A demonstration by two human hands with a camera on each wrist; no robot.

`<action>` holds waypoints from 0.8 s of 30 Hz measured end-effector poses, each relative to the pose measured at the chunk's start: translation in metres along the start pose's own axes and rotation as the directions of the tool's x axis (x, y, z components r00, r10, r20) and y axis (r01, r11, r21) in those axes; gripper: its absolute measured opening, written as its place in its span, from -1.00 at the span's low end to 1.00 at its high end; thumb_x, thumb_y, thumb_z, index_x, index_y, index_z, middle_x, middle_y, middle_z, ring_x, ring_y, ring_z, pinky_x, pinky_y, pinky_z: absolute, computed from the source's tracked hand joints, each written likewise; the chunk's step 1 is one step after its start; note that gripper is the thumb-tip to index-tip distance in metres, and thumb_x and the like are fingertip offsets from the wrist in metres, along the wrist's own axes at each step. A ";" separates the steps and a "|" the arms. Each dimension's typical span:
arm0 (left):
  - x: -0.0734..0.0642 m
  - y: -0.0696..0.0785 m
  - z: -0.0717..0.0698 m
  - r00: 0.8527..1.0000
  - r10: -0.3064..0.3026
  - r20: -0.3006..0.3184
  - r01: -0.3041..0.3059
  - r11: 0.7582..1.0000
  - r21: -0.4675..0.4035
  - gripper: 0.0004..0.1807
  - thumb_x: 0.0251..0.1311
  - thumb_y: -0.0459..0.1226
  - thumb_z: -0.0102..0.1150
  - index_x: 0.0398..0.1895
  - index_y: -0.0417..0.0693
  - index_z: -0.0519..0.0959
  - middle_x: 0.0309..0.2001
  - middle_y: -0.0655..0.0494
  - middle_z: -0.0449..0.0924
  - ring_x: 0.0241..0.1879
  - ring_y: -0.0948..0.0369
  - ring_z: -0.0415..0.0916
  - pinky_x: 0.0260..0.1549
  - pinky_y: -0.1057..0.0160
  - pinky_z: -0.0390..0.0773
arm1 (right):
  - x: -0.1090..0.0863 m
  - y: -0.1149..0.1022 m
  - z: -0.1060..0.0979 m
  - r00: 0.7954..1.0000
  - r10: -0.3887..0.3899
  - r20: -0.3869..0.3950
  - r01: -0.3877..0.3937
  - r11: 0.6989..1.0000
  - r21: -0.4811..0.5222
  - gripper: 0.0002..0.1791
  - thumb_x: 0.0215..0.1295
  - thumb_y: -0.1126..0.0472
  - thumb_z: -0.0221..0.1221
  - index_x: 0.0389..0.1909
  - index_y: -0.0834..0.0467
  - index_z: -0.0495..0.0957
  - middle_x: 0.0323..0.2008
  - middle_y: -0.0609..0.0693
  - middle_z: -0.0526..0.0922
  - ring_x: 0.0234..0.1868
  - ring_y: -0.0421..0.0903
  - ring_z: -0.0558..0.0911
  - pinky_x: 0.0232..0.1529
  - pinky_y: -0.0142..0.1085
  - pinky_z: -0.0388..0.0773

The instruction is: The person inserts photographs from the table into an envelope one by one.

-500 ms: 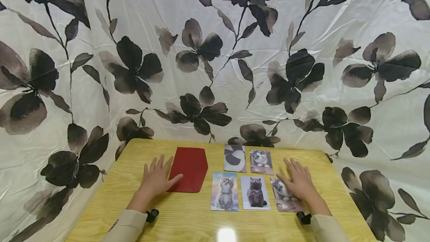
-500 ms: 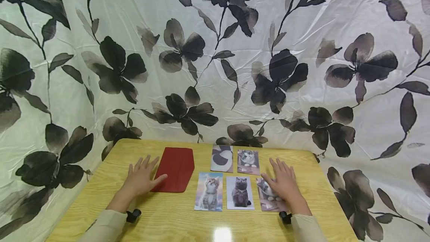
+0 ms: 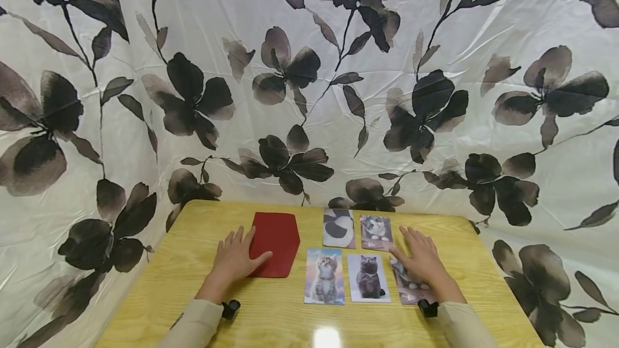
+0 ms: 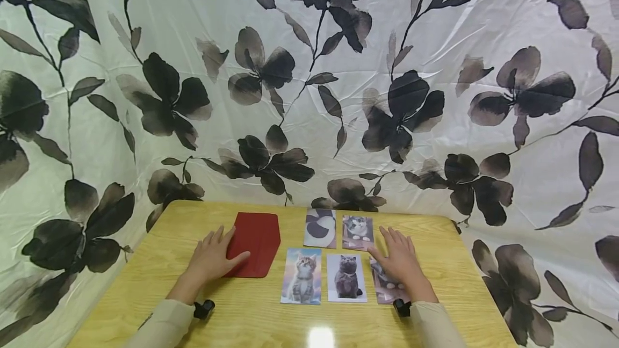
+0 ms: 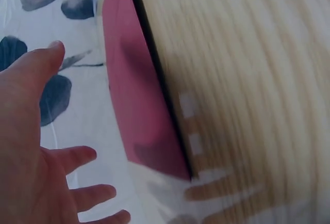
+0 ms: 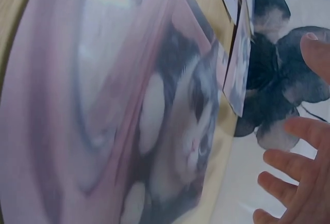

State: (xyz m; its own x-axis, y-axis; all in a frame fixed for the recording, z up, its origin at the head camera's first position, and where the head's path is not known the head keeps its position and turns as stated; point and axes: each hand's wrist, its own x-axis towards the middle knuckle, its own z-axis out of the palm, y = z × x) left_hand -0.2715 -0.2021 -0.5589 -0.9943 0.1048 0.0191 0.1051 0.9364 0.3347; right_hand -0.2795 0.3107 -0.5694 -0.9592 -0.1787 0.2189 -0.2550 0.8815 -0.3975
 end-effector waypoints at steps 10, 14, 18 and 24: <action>0.001 0.014 0.012 0.998 -0.057 0.032 0.055 0.997 0.046 0.17 0.24 0.39 0.27 0.67 -0.20 0.22 0.56 -0.46 0.20 0.47 -0.45 0.21 0.35 -0.45 0.31 | 0.010 -0.005 0.011 0.998 0.043 0.048 -0.043 0.999 0.007 -0.13 0.59 -0.16 0.18 0.60 0.38 0.24 0.52 0.50 0.29 0.52 0.50 0.27 0.51 0.40 0.08; 0.003 0.018 0.018 0.996 -0.088 0.024 0.087 0.995 0.054 0.22 0.20 0.43 0.27 0.68 -0.21 0.20 0.49 -0.45 0.27 0.38 -0.40 0.29 0.20 -0.37 0.50 | 0.016 -0.006 0.011 0.995 0.076 0.063 -0.077 0.997 0.011 -0.13 0.60 -0.19 0.16 0.58 0.41 0.26 0.48 0.49 0.35 0.50 0.50 0.31 0.48 0.39 0.15; 0.002 0.023 0.023 0.992 -0.122 0.015 0.121 0.990 0.068 0.27 0.16 0.42 0.32 0.67 -0.27 0.18 0.39 -0.48 0.34 0.33 -0.37 0.32 0.07 -0.31 0.59 | 0.019 -0.007 0.012 0.990 0.110 0.091 -0.111 0.994 0.006 -0.12 0.60 -0.22 0.15 0.56 0.42 0.29 0.46 0.49 0.36 0.48 0.50 0.32 0.48 0.38 0.16; -0.003 0.030 0.023 0.989 -0.147 -0.003 0.146 0.986 0.079 0.27 0.13 0.33 0.45 0.63 -0.37 0.18 0.32 -0.50 0.36 0.30 -0.34 0.33 0.13 -0.28 0.56 | 0.019 -0.007 0.018 0.987 0.132 0.092 -0.133 0.991 0.005 -0.13 0.58 -0.22 0.17 0.49 0.46 0.35 0.39 0.49 0.41 0.42 0.47 0.38 0.45 0.36 0.21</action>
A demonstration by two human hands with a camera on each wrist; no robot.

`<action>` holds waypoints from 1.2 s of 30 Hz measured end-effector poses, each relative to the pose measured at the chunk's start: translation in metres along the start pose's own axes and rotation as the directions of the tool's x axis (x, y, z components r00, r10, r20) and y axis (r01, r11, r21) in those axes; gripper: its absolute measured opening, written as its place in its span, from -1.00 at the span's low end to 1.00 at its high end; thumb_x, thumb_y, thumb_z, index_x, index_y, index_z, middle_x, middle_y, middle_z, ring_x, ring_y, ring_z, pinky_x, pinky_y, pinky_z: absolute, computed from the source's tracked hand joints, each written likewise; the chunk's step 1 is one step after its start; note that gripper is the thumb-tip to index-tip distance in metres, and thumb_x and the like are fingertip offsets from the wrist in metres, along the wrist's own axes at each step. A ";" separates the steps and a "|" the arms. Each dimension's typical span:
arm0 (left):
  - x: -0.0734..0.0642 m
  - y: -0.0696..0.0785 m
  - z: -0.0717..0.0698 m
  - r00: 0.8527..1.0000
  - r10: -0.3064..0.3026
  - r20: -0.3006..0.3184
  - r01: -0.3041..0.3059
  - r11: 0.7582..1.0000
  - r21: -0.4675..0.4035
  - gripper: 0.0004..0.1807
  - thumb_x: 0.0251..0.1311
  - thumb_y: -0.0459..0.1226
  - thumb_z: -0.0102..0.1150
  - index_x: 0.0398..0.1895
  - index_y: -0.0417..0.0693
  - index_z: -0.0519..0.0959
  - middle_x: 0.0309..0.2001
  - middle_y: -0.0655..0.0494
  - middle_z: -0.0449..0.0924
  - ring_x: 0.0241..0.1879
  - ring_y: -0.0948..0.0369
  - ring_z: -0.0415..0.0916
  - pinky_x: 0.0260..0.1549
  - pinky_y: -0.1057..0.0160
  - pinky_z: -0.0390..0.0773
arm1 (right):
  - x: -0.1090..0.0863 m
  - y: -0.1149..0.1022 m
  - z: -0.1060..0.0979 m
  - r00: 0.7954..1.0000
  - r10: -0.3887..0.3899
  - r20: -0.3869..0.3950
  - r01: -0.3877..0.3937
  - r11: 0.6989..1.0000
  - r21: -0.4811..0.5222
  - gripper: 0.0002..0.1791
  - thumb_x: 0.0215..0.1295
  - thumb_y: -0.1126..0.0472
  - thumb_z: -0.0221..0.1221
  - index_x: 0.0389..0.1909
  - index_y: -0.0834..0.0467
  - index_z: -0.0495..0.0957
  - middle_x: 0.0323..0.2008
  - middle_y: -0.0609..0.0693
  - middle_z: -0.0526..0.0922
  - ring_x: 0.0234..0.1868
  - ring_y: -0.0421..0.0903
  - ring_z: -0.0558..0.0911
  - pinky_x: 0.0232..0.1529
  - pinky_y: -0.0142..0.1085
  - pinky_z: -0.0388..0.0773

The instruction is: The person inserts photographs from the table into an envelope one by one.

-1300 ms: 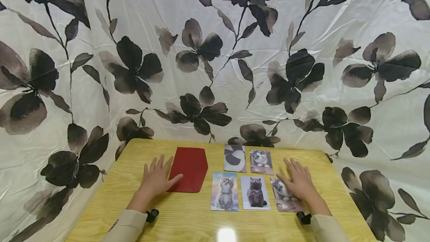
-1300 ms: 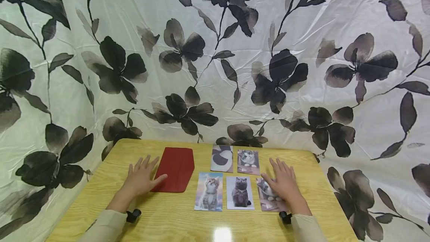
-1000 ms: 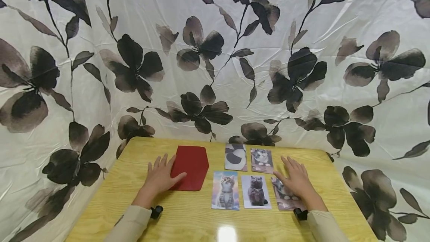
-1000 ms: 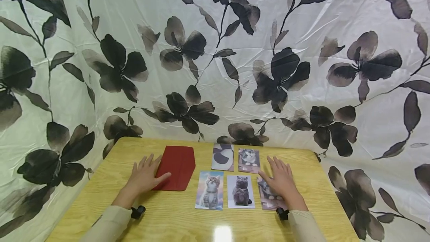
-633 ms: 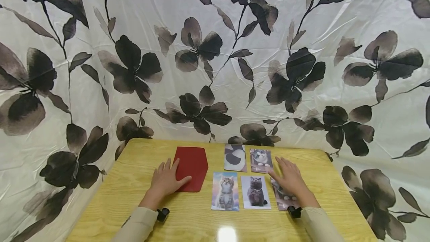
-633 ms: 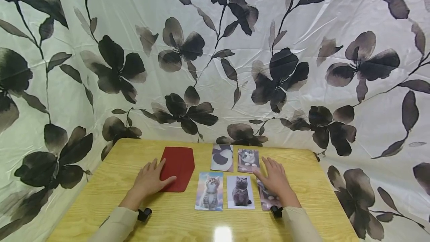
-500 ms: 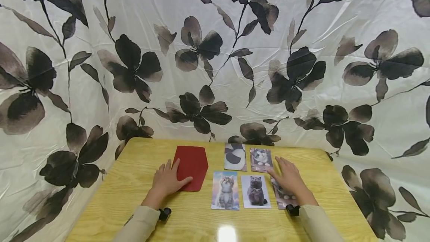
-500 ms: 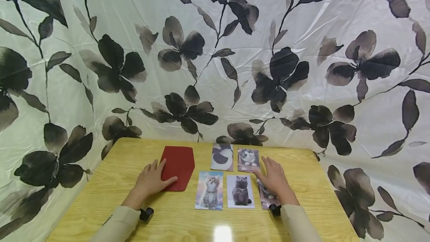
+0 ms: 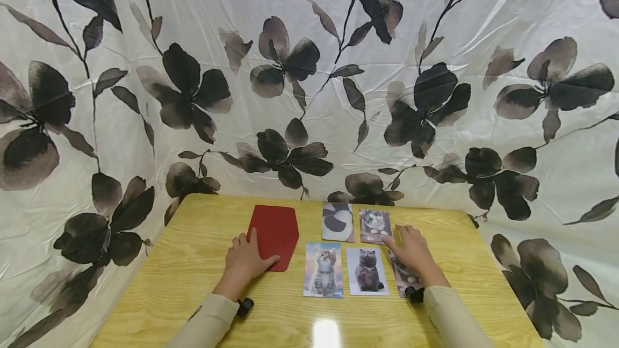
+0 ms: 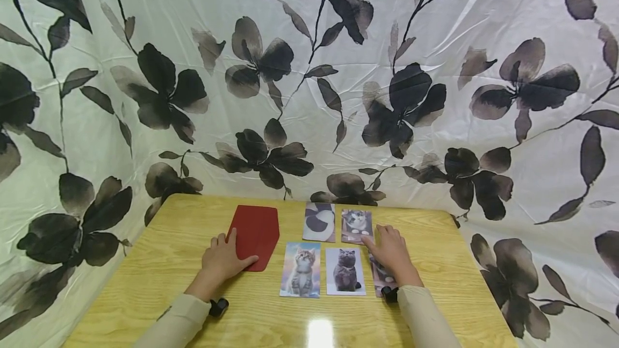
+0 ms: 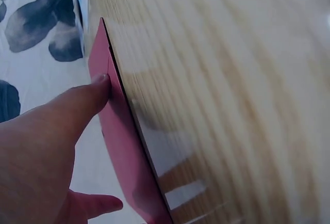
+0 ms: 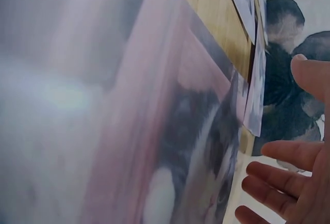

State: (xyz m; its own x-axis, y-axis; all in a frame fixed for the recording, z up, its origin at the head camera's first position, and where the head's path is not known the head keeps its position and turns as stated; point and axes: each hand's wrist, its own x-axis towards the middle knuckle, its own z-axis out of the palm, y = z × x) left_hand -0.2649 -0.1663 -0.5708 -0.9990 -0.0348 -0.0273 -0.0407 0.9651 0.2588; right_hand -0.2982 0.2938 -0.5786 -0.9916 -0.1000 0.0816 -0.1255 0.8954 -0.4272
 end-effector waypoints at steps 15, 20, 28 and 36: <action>0.005 -0.003 0.002 0.997 -0.016 -0.080 0.016 1.000 -0.005 0.20 0.13 0.21 0.55 0.50 -0.55 0.26 0.20 -0.54 0.42 0.20 -0.37 0.39 0.16 -0.30 0.52 | 0.007 0.000 0.007 0.999 0.032 -0.029 -0.033 0.999 -0.035 -0.22 0.55 -0.22 0.20 0.35 0.43 0.52 0.27 0.43 0.51 0.31 0.40 0.45 0.29 0.35 0.32; 0.009 -0.007 0.001 0.997 -0.051 -0.054 0.046 0.995 -0.091 0.25 0.06 0.16 0.62 0.55 -0.49 0.20 0.20 -0.58 0.36 0.22 -0.42 0.33 0.15 -0.36 0.46 | 0.006 -0.001 0.008 0.999 0.044 -0.024 -0.045 0.998 -0.044 -0.22 0.55 -0.22 0.20 0.34 0.43 0.52 0.28 0.44 0.50 0.31 0.40 0.45 0.24 0.36 0.33; 0.013 -0.010 -0.002 0.996 -0.084 -0.024 0.079 0.982 -0.171 0.34 -0.04 0.14 0.68 0.66 -0.32 0.13 0.19 -0.56 0.33 0.12 -0.35 0.29 0.11 -0.30 0.35 | 0.005 -0.006 0.008 0.998 0.050 -0.026 -0.051 0.998 -0.038 -0.24 0.54 -0.19 0.22 0.34 0.43 0.52 0.29 0.45 0.49 0.32 0.41 0.44 0.26 0.35 0.32; 0.012 -0.008 -0.003 0.996 -0.081 -0.049 0.069 0.973 -0.219 0.31 0.02 0.09 0.65 0.67 -0.33 0.09 0.24 -0.53 0.31 0.19 -0.37 0.26 0.22 -0.32 0.28 | 0.005 -0.010 0.007 0.996 0.070 -0.047 -0.072 0.996 -0.046 -0.35 0.53 -0.13 0.26 0.21 0.42 0.61 0.18 0.42 0.55 0.21 0.38 0.50 0.21 0.31 0.38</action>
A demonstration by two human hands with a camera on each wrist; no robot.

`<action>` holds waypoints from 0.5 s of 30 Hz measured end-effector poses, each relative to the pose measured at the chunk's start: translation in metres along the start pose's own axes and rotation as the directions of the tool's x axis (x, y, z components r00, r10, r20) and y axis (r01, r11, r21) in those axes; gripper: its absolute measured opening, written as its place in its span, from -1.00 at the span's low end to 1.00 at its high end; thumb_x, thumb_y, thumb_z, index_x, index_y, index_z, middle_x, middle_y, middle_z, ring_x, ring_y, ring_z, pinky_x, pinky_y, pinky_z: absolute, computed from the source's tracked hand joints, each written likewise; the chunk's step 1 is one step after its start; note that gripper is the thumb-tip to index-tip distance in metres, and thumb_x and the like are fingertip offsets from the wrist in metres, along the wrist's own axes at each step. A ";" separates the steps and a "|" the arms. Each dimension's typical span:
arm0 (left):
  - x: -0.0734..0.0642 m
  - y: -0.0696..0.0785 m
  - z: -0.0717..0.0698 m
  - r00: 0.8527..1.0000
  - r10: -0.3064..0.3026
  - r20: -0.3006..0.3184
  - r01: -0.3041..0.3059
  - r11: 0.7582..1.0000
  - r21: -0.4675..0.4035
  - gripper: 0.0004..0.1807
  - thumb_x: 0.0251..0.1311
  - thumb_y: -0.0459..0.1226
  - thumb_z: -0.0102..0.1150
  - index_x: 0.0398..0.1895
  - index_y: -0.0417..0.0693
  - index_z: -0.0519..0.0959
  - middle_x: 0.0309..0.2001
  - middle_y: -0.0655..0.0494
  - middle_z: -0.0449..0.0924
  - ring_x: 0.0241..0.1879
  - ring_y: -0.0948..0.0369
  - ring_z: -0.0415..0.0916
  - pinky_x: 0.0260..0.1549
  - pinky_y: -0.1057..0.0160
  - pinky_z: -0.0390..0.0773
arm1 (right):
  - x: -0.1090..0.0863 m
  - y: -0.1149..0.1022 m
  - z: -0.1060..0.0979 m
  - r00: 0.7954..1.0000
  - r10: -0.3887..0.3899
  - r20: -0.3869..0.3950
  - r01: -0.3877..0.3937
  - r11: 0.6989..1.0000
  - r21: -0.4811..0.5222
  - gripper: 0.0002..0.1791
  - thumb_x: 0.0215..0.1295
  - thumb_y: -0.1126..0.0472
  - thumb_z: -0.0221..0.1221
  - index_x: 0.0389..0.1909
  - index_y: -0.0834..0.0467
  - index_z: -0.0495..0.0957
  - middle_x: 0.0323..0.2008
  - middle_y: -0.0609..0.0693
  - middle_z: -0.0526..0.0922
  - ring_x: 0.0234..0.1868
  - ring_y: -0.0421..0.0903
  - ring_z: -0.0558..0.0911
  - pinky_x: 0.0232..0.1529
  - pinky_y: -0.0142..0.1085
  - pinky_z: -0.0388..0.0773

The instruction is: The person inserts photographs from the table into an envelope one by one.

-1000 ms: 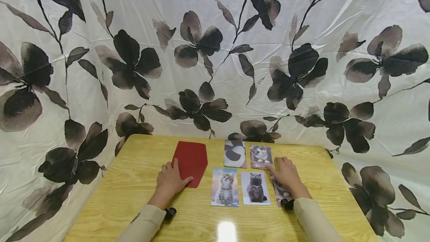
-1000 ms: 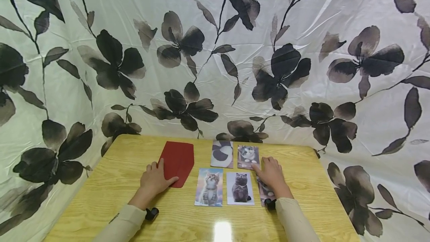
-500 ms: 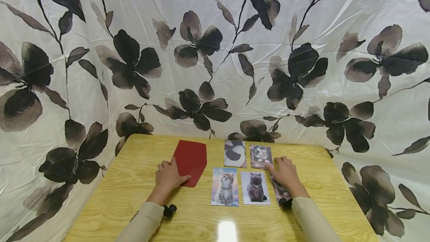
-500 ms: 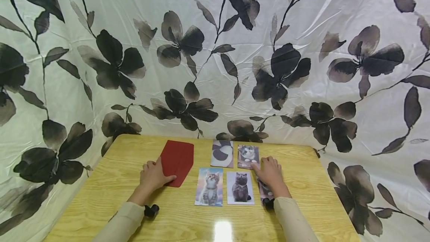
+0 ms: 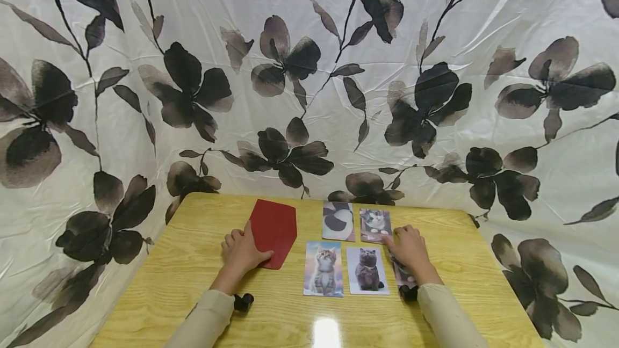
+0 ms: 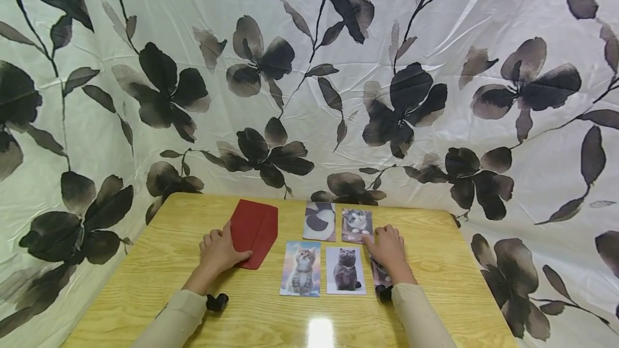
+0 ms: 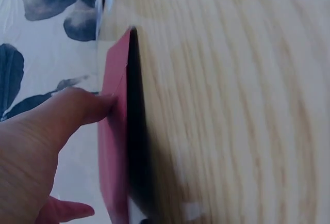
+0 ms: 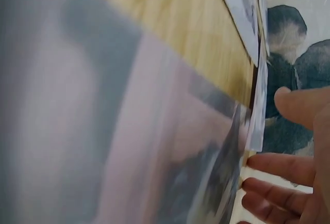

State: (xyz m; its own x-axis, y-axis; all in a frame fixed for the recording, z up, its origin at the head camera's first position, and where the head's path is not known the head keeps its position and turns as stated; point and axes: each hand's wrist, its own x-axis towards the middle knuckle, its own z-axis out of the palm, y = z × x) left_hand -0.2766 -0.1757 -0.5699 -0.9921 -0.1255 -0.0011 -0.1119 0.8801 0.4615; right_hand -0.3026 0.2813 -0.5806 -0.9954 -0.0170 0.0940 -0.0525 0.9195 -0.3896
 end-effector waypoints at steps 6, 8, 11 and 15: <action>0.000 0.000 0.006 0.999 0.035 -0.037 -0.040 0.989 -0.142 0.20 0.13 -0.06 0.61 0.62 -0.44 0.06 0.31 -0.55 0.23 0.27 -0.40 0.26 0.19 -0.35 0.42 | 0.004 -0.003 0.004 0.997 0.021 -0.068 -0.020 1.000 0.007 -0.36 0.41 -0.13 0.38 0.01 0.45 0.67 -0.08 0.36 0.59 -0.03 0.34 0.56 0.03 0.25 0.52; 0.000 0.001 0.007 0.998 0.041 -0.053 -0.049 0.985 -0.163 0.18 0.14 -0.06 0.60 0.61 -0.45 0.08 0.30 -0.55 0.24 0.27 -0.39 0.27 0.18 -0.35 0.44 | 0.005 -0.004 0.005 0.996 0.033 -0.082 -0.032 0.999 0.011 -0.33 0.36 -0.15 0.42 -0.02 0.47 0.68 -0.13 0.36 0.59 -0.08 0.34 0.57 -0.01 0.24 0.54; -0.001 0.003 0.009 0.997 0.036 -0.065 -0.048 0.981 -0.189 0.18 0.15 -0.06 0.59 0.61 -0.46 0.07 0.32 -0.55 0.23 0.29 -0.38 0.26 0.21 -0.36 0.44 | 0.005 -0.007 0.007 0.995 0.061 -0.084 -0.059 0.998 0.029 -0.27 0.31 -0.20 0.45 -0.05 0.48 0.66 -0.14 0.36 0.60 -0.09 0.35 0.58 -0.02 0.23 0.54; -0.002 0.005 0.011 0.997 0.024 -0.074 -0.038 0.979 -0.199 0.23 0.13 -0.05 0.61 0.60 -0.55 0.04 0.34 -0.58 0.21 0.32 -0.39 0.24 0.26 -0.36 0.42 | 0.007 -0.009 0.008 0.992 0.095 -0.085 -0.092 0.995 0.035 -0.28 0.28 -0.23 0.47 -0.16 0.45 0.62 -0.20 0.34 0.60 -0.12 0.34 0.59 -0.04 0.21 0.53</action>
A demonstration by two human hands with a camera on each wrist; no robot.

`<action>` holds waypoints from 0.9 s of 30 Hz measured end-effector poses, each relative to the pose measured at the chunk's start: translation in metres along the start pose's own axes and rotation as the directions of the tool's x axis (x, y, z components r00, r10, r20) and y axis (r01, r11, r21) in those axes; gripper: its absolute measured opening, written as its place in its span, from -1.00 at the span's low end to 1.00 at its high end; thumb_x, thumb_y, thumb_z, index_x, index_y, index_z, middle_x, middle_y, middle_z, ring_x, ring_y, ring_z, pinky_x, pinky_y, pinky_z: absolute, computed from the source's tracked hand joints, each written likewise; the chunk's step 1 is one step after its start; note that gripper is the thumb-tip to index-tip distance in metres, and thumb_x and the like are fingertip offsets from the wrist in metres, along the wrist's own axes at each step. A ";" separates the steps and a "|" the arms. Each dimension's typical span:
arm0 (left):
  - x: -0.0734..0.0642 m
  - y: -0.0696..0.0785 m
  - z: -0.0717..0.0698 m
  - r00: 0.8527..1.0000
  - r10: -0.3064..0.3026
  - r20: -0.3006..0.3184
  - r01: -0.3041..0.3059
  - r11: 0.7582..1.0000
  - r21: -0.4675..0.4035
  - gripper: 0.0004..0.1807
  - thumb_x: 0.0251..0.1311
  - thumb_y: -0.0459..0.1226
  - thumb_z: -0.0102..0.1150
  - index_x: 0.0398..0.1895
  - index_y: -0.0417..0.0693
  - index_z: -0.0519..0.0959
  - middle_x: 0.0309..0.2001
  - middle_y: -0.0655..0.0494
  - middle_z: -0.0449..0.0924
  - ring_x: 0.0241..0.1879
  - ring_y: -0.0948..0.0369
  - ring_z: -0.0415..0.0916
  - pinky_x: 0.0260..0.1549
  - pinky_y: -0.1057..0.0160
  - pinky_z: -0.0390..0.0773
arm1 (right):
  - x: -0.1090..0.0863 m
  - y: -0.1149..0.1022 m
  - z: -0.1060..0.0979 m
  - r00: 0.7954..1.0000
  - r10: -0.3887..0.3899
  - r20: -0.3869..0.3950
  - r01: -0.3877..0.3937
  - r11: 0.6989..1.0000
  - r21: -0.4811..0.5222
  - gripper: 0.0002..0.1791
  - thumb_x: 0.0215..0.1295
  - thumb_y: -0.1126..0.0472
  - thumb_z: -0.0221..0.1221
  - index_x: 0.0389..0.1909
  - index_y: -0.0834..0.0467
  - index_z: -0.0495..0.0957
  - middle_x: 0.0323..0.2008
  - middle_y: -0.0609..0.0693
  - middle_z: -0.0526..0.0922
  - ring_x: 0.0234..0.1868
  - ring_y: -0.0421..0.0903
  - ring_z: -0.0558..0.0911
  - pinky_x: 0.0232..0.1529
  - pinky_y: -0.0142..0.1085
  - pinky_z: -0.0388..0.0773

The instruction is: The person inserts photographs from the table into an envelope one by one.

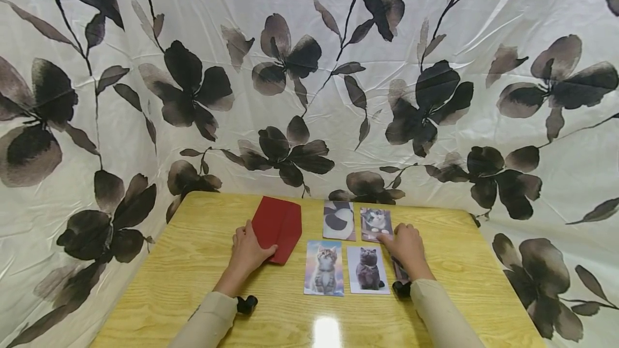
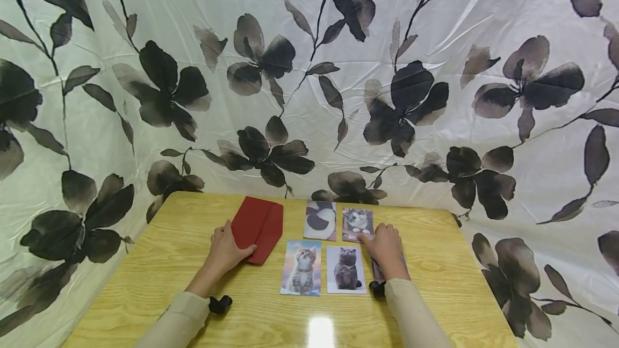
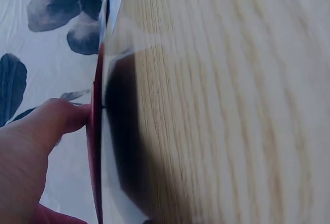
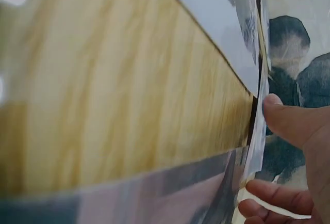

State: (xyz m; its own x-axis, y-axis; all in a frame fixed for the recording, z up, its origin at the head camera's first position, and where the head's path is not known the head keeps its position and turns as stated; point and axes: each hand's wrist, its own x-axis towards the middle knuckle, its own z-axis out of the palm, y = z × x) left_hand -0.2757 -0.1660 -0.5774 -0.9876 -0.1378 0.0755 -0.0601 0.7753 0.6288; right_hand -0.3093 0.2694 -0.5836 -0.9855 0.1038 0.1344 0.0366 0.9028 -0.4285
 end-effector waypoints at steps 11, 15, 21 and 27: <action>-0.001 -0.001 0.001 1.000 -0.014 0.025 0.013 0.999 0.037 0.27 0.10 0.02 0.62 0.53 -0.67 0.08 0.31 -0.61 0.15 0.29 -0.40 0.23 0.27 -0.32 0.43 | 0.004 -0.004 -0.001 0.994 0.100 0.037 -0.099 0.995 -0.023 -0.37 0.25 -0.25 0.47 -0.60 0.20 0.49 -0.44 0.17 0.55 -0.33 0.21 0.59 -0.19 0.16 0.52; -0.001 -0.002 0.001 1.000 -0.009 0.017 0.009 1.000 0.018 0.18 0.10 0.02 0.62 0.47 -0.64 0.16 0.27 -0.56 0.19 0.23 -0.35 0.26 0.23 -0.30 0.45 | 0.006 -0.005 0.000 0.989 0.138 0.058 -0.138 0.990 -0.001 -0.30 0.24 -0.25 0.47 -0.81 0.08 0.37 -0.65 0.03 0.47 -0.48 0.10 0.53 -0.32 0.04 0.46; -0.002 -0.001 0.001 1.000 -0.002 0.015 0.002 1.000 0.011 0.20 0.09 0.04 0.62 0.48 -0.62 0.17 0.24 -0.54 0.24 0.18 -0.33 0.30 0.19 -0.29 0.47 | 0.006 -0.006 -0.001 0.984 0.164 0.070 -0.166 0.986 0.031 -0.28 0.25 -0.22 0.47 -0.84 0.04 0.31 -0.72 -0.07 0.32 -0.54 0.04 0.47 -0.36 -0.04 0.35; -0.004 0.000 0.002 1.000 -0.012 0.021 0.013 1.000 -0.004 0.24 0.13 0.06 0.60 0.55 -0.58 0.11 0.29 -0.52 0.21 0.21 -0.32 0.29 0.23 -0.27 0.48 | 0.002 -0.008 -0.002 0.984 0.169 0.053 -0.172 0.983 0.062 -0.46 0.27 -0.15 0.48 -0.45 0.19 0.47 -0.49 0.04 0.53 -0.34 0.15 0.61 -0.14 0.10 0.44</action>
State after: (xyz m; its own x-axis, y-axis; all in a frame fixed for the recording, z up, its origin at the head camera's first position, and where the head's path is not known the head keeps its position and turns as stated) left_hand -0.2725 -0.1645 -0.5796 -0.9896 -0.1344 0.0513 -0.0720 0.7712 0.6325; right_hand -0.3118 0.2627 -0.5782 -0.9725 0.2325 0.0126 0.1953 0.8440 -0.4994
